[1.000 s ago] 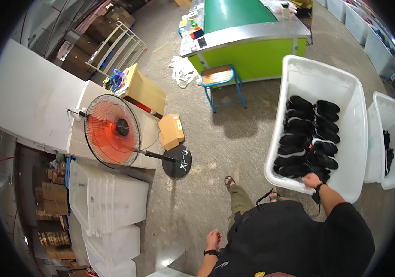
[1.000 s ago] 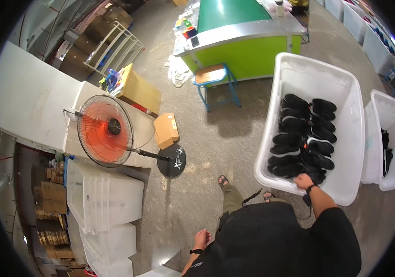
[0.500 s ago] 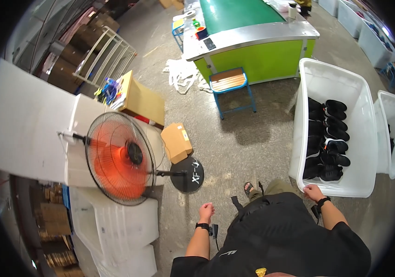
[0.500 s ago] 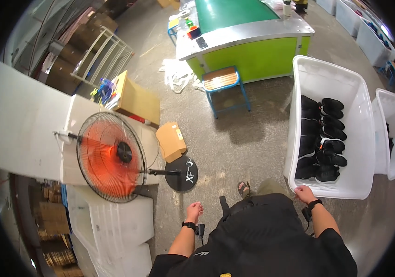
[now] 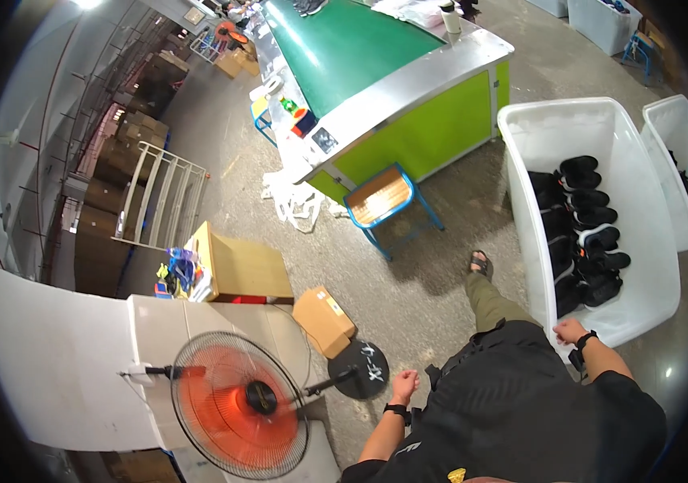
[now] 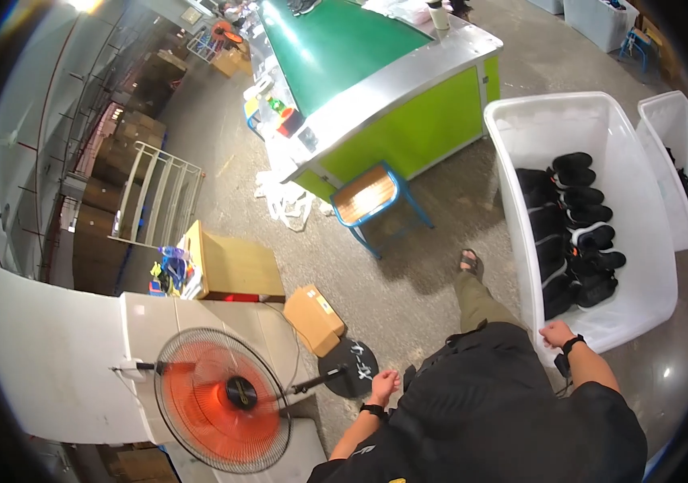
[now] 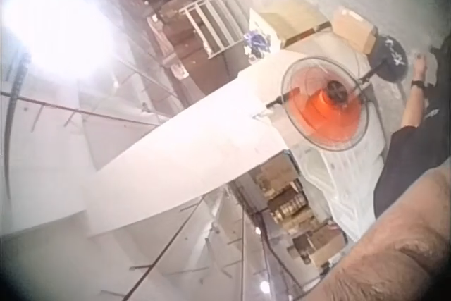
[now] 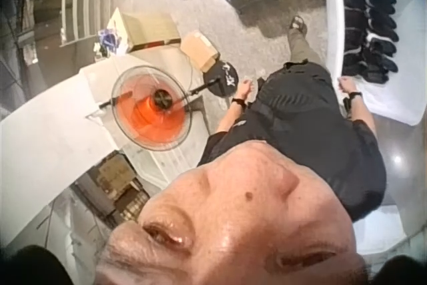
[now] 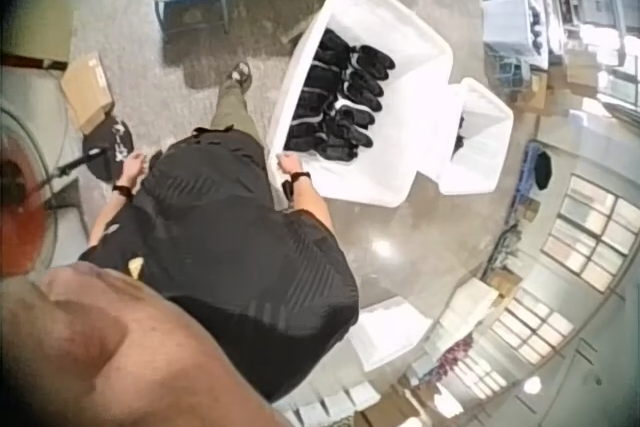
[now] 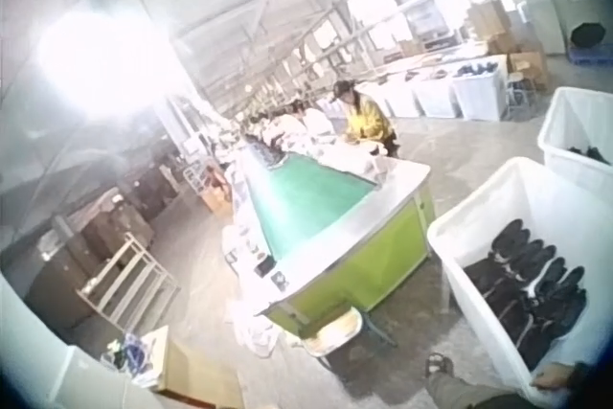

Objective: Moving finished black shoes from a bin onto a conveyor belt and back into storage containers.

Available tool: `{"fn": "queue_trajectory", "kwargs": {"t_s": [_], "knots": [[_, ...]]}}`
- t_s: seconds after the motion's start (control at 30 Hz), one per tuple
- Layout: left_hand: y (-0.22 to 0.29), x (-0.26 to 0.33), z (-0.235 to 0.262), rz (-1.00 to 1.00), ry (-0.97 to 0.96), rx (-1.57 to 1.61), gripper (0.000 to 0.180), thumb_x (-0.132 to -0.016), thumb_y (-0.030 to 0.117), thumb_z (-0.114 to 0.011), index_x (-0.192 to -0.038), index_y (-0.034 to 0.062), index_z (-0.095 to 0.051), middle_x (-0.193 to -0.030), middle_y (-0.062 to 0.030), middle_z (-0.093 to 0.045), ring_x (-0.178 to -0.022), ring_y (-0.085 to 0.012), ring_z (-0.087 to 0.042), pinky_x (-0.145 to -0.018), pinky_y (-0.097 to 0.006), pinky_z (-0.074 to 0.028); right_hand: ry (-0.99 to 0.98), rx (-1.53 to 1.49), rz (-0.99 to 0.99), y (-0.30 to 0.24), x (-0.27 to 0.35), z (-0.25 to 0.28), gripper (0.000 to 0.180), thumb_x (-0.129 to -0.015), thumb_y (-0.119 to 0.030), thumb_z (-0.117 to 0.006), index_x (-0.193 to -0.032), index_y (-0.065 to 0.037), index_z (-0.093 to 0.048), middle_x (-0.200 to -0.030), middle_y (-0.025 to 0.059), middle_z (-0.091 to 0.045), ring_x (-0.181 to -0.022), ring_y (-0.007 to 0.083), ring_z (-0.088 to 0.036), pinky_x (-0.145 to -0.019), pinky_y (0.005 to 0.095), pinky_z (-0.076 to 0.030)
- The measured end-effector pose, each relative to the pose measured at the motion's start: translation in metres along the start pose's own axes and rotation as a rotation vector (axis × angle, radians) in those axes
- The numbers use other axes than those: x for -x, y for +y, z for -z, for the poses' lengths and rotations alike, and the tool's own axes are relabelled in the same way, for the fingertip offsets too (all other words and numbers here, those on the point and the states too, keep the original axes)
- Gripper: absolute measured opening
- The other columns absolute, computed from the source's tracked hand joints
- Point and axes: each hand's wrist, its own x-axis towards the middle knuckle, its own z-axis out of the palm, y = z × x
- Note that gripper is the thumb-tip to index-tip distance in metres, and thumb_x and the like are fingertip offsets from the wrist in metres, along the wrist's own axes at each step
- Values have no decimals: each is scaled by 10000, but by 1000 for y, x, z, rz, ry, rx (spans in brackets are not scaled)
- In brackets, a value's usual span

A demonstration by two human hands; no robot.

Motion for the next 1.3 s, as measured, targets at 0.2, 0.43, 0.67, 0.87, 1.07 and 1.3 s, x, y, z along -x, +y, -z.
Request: {"fn": "queue_trajectory", "kwargs": {"t_s": [0.2, 0.43, 0.67, 0.87, 1.07, 1.3], "knots": [[89, -68, 2, 121, -28, 212, 214, -946, 187, -633, -1088, 28, -615, -765, -11, -616, -602, -102, -579, -533, -262, -471, 107, 220, 279, -133, -74, 25, 281, -860, -227, -665, -842, 49, -715, -671, 103, -684, -582, 180, -675, -586, 325, -551], [282, -136, -53, -8, -11, 223, 206, -961, 200, -628, -1092, 42, -610, -877, -22, -649, -701, -106, -623, -576, -264, -505, 113, -116, 399, -316, -113, 106, 180, -917, -187, -645, -933, -8, -648, -763, 49, -654, -637, 118, -640, -538, 253, -502], [435, -179, -104, -144, -130, -90, 222, -943, 232, -667, -1046, 36, -651, -852, -26, -656, -683, -102, -613, -575, -239, -494, 361, -421, 344, -326, -164, 148, 189, -911, -170, -639, -794, -21, -640, -683, 57, -650, -550, 128, -614, -496, 295, -484], [522, -243, -110, -144, -115, -289, 222, -927, 251, -663, -1013, 47, -664, -839, -21, -651, -671, -118, -606, -577, -263, -488, 267, -415, 167, -286, -183, 102, 212, -933, -193, -622, -808, -24, -646, -626, 57, -618, -517, 159, -617, -445, 295, -486], [629, -308, -137, -182, -67, -346, 232, -907, 238, -670, -998, 25, -673, -845, -43, -661, -681, -136, -613, -585, -292, -507, 137, -422, 6, -308, -207, 87, 250, -888, -229, -664, -839, 14, -699, -673, 81, -669, -586, 190, -674, -511, 321, -526], [759, -396, -172, -176, -104, -213, 147, -922, 170, -646, -985, 38, -661, -733, -29, -617, -572, -118, -551, -471, -259, -430, 304, -219, -152, -431, -214, 137, 416, -795, -444, -677, -759, -39, -760, -706, 113, -715, -737, 232, -706, -728, 342, -527]]}}
